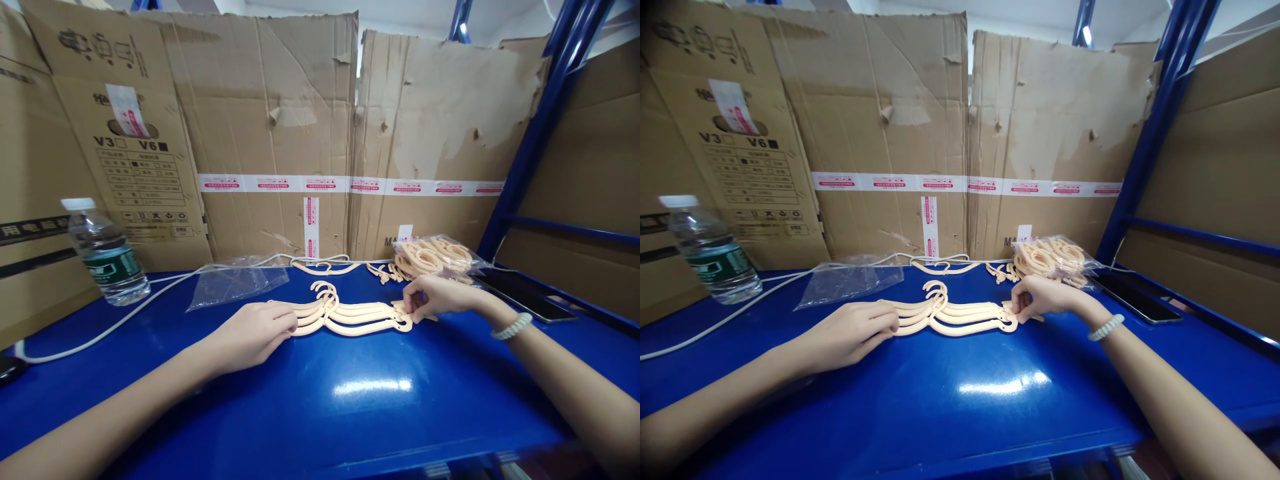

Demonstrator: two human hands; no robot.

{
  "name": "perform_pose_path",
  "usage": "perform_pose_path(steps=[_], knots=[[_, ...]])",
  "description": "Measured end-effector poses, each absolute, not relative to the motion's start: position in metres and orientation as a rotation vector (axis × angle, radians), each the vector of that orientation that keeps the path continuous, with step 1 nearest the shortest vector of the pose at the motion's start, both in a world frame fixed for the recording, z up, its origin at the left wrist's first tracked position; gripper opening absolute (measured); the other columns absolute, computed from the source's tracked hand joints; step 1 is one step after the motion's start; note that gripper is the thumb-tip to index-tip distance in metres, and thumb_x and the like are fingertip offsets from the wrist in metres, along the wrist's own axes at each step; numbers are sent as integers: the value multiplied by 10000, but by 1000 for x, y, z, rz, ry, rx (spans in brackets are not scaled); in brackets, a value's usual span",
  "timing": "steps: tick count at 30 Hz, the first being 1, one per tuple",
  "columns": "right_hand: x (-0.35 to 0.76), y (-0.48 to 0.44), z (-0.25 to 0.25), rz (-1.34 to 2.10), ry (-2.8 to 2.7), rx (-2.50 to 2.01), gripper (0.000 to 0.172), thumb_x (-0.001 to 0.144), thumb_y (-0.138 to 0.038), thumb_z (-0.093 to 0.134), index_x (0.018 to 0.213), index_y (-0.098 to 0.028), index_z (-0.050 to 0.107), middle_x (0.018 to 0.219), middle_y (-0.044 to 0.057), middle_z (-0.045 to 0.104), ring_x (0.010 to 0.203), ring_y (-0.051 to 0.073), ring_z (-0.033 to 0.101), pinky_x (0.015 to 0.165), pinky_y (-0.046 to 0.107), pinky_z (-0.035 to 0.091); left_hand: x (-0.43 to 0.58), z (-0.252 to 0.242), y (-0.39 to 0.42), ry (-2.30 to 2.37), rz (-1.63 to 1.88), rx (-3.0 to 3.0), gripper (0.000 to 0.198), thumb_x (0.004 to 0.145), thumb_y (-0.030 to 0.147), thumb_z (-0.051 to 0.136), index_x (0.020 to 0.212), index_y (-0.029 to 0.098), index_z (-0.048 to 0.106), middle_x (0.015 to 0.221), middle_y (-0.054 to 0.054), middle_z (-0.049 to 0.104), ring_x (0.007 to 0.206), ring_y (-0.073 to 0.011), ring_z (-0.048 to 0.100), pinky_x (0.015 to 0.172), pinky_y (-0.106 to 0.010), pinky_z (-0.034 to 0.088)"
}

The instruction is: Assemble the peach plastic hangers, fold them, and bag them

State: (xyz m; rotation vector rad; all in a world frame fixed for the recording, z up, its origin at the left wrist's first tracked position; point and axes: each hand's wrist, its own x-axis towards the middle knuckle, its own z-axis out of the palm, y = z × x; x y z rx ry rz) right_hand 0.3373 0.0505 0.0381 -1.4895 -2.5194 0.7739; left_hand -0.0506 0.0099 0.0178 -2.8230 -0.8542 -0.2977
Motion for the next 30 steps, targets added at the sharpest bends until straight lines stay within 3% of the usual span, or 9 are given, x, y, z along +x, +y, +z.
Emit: perform_pose_path(steps=[7,18,30], knots=[[338,51,37,719,-2535,-1513,240,662,-368,719,743,-149,662,654,30,650,607,171,579,535,249,398,-53,8,16,-820,-370,-2732,219,961,139,374,897,185,577,911,-51,634,836,-203,600,709,-298,464],[340,53,38,519,-2534,-1555,138,689,-290,672,702,-157,638,666,43,658,596,184,588,516,258,391,-53,-2,22,-876,-473,-2690,228,943,74,378,952,168,585,989,-68,631,901,-209,592,742,-305,493],[341,48,40,545,-2563,-1487,268,723,-415,681,778,-154,655,698,46,646,628,191,587,544,272,406,-52,-2,21,-814,-520,-2646,203,955,130,403,937,169,602,951,-63,655,878,-220,594,742,-330,490]])
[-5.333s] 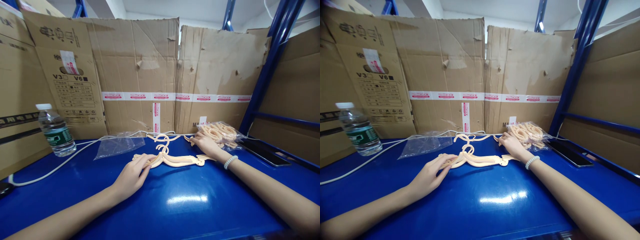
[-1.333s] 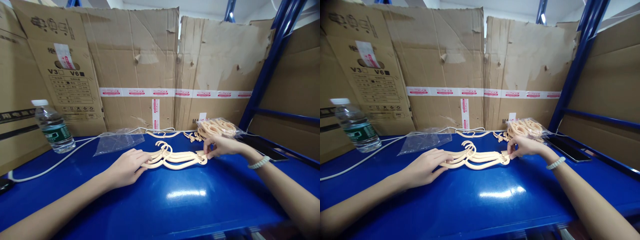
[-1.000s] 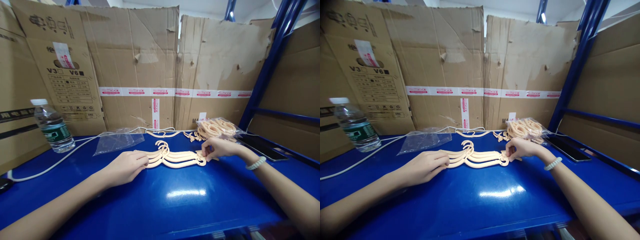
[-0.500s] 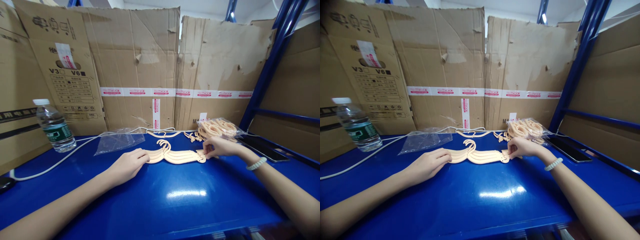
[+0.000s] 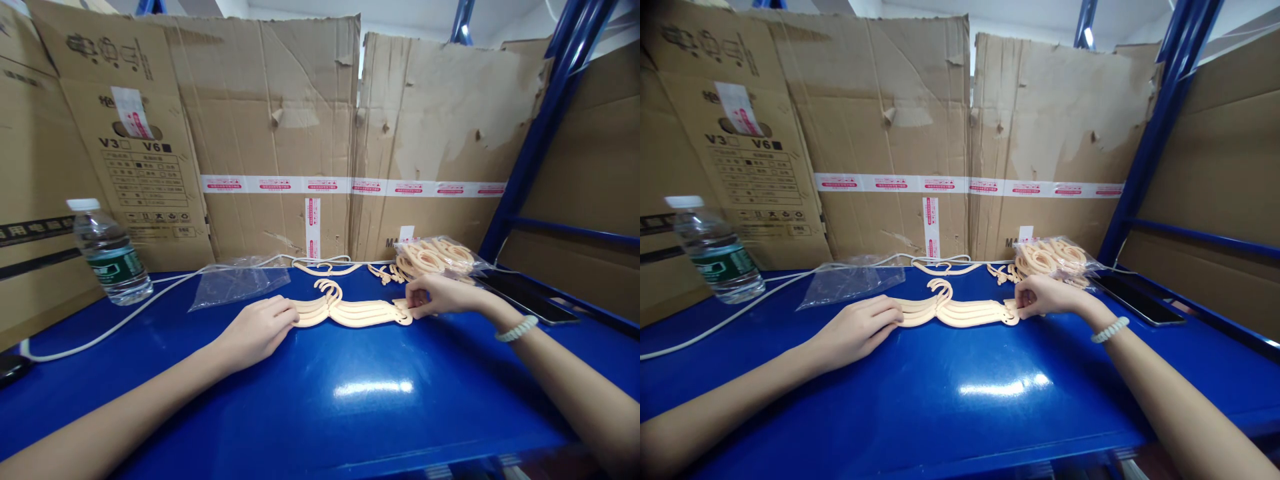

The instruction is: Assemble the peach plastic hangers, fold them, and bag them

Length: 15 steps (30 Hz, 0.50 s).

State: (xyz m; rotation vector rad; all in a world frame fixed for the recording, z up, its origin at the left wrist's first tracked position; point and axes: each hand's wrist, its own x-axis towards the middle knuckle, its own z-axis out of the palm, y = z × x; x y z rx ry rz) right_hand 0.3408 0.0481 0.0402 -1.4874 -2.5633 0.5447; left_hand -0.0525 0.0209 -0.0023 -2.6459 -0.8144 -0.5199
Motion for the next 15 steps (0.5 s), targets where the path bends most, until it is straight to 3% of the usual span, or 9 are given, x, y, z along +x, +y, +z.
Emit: perform_pose_path(steps=[5,10,15], knots=[[336,48,39,539,-2529,-1402,368,757,-517,667,796,-152,642,716,52,641,654,186,581,569,270,411,-52,-1,21,-824,-525,-2652,191,955,139,409,924,164,595,942,-63,654,878,-220,596,758,-341,495],[326,47,35,373,-2454,-1339,360,804,-504,616,852,-148,637,706,44,610,649,180,553,568,271,394,-51,0,19,-917,-565,-2678,189,947,160,407,903,165,591,913,-73,644,868,-219,601,754,-344,508],[317,45,34,318,-2459,-1268,333,822,-460,612,919,-142,638,727,35,586,656,168,532,581,268,394,-51,-1,19,-1051,-638,-2714,189,912,186,466,1079,172,552,1089,-95,636,1008,-244,596,862,-392,514]])
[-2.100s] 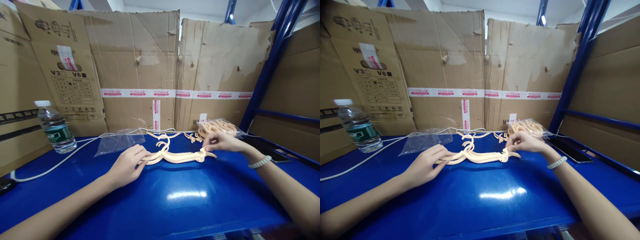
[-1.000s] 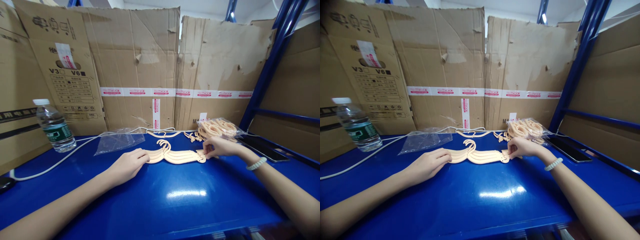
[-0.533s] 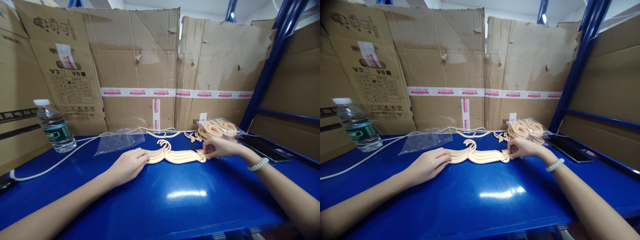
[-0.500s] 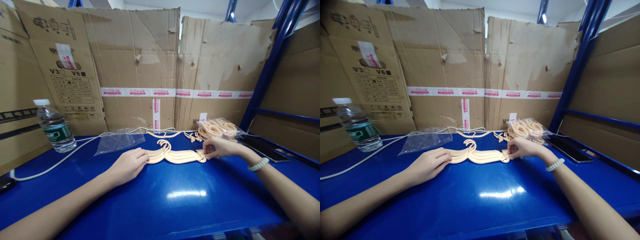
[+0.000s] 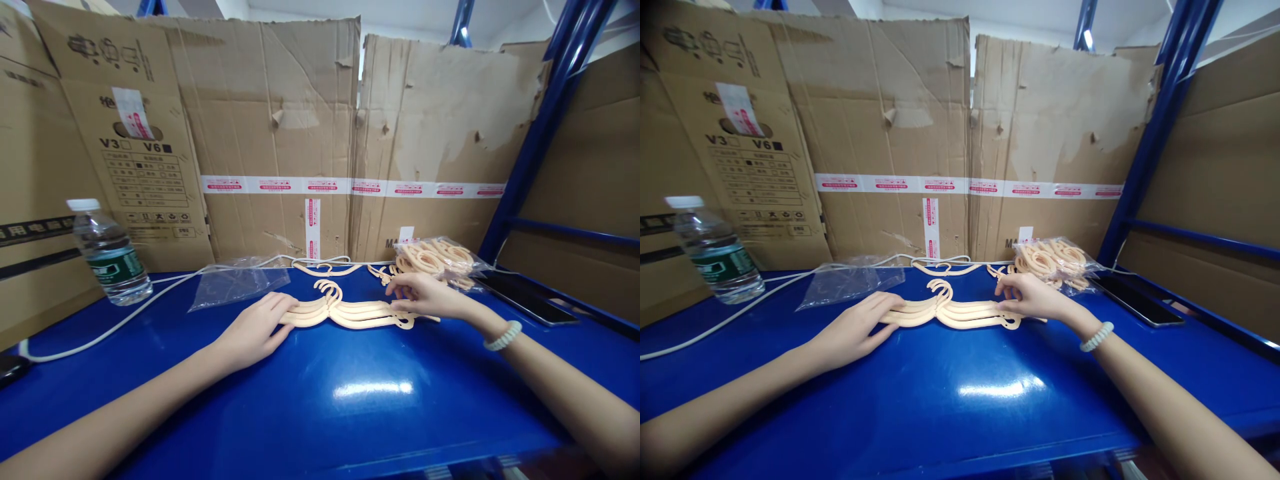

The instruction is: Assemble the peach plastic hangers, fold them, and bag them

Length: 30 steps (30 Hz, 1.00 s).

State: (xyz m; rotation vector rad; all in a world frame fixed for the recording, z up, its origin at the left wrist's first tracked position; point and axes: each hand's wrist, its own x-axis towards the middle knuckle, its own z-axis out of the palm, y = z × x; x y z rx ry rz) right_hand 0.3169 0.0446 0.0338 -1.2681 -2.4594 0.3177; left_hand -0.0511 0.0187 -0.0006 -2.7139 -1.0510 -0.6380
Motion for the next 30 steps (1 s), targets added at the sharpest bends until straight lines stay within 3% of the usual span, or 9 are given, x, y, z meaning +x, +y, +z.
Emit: perform_pose_path(steps=[5,8,11,16,30], knots=[[300,38,26,172,-2547,-1231,414,830,-462,631,1079,-132,633,759,45,602,658,176,542,587,273,395,-55,-8,22,-1124,-658,-2773,318,943,258,450,1241,171,514,1299,-129,567,1216,-272,518,1024,-457,443],[290,33,22,117,-2613,-1214,508,841,-473,635,1204,-120,594,926,112,670,808,235,612,686,313,433,-57,-14,25,-1215,-613,-2765,396,971,277,395,1345,156,449,1410,-150,487,1326,-292,420,1090,-515,365],[285,29,20,134,-2646,-1195,469,857,-452,624,1202,-135,604,1047,133,682,893,260,632,750,330,445,-56,-19,28,-1241,-566,-2786,428,996,279,327,1401,156,390,1452,-136,454,1376,-281,358,1118,-520,330],[288,31,23,149,-2653,-1256,477,853,-432,625,1224,-133,599,857,94,695,726,226,628,643,302,423,-53,-20,28,-1228,-530,-2834,410,1010,256,289,1385,158,424,1460,-124,450,1404,-261,314,1144,-515,298],[293,33,23,154,-2643,-1276,465,862,-453,599,1207,-142,594,722,46,646,639,192,585,569,273,362,-51,-15,21,-1161,-687,-2771,405,925,225,464,1329,201,486,1390,-122,521,1319,-294,431,1081,-525,375]])
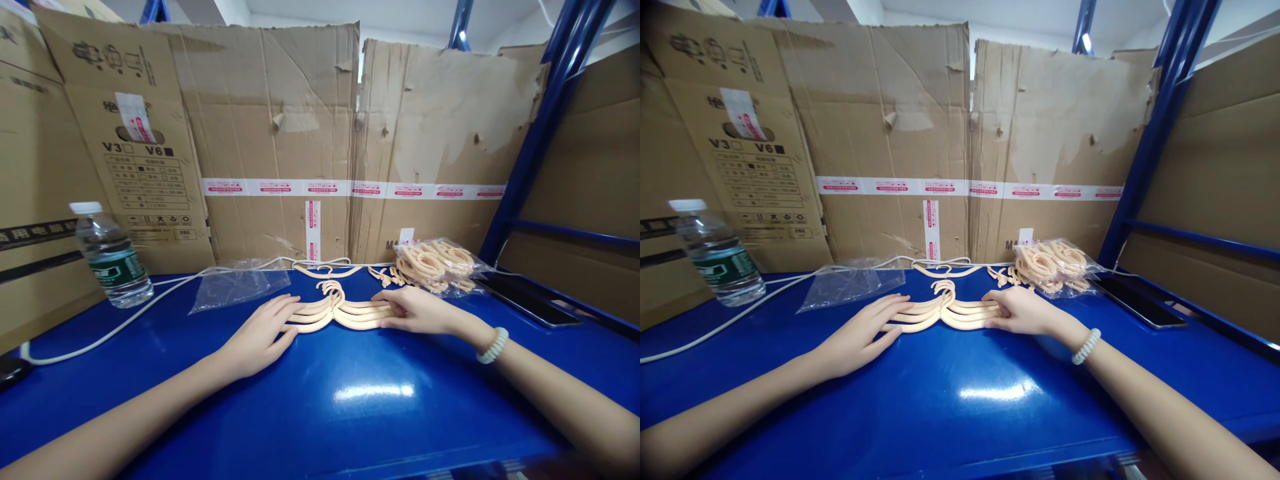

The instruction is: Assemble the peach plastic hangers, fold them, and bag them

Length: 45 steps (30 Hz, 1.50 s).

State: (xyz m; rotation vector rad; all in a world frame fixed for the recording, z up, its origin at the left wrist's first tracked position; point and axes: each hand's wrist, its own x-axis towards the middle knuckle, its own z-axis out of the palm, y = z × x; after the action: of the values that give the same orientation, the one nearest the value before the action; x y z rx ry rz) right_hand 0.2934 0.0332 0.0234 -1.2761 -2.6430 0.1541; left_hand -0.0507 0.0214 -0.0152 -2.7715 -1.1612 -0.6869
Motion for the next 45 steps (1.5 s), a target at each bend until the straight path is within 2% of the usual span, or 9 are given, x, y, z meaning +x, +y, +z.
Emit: perform_pose_path(steps=[6,14,22,31,35,41,45], knots=[[293,34,24,122,-2609,-1293,398,936,-407,485,1194,-124,594,650,22,602,576,167,540,559,273,343,-49,-11,18,-1094,-710,-2767,402,890,169,477,1289,207,495,1331,-112,549,1251,-276,474,1062,-502,385],[293,34,26,4,-2564,-1324,367,940,-413,467,1151,-150,612,665,20,592,577,162,513,561,276,323,-47,-6,15,-1032,-785,-2732,386,851,140,497,1228,215,537,1250,-96,591,1176,-267,519,1027,-469,409],[295,35,27,-45,-2548,-1339,332,935,-374,470,1114,-144,628,610,3,556,535,144,479,557,271,301,-47,-1,14,-985,-847,-2698,306,874,147,477,1163,184,570,1206,-110,609,1143,-265,536,994,-458,432],[302,40,24,-148,-2466,-1383,256,903,-329,512,1024,-162,664,632,17,610,557,160,539,541,264,320,-48,2,15,-962,-830,-2647,253,899,155,454,1127,168,563,1181,-112,623,1123,-263,544,990,-463,416],[309,44,30,-266,-2376,-1412,245,902,-288,492,1013,-163,672,700,48,647,644,191,581,589,273,370,-50,7,16,-966,-835,-2631,257,891,146,449,1120,171,562,1168,-104,628,1120,-259,542,987,-451,408],[322,63,32,-478,-2316,-1480,256,885,-171,468,1018,-142,684,872,104,682,888,250,589,760,311,419,-55,14,26,-1000,-817,-2584,250,896,165,455,1122,171,561,1146,-94,631,1114,-256,547,981,-433,410],[322,77,37,-568,-2368,-1564,283,884,-148,460,1005,-153,716,928,137,684,965,278,577,773,323,418,-52,22,35,-1039,-650,-2589,264,888,160,460,1132,166,561,1156,-100,627,1109,-254,555,977,-426,423]])
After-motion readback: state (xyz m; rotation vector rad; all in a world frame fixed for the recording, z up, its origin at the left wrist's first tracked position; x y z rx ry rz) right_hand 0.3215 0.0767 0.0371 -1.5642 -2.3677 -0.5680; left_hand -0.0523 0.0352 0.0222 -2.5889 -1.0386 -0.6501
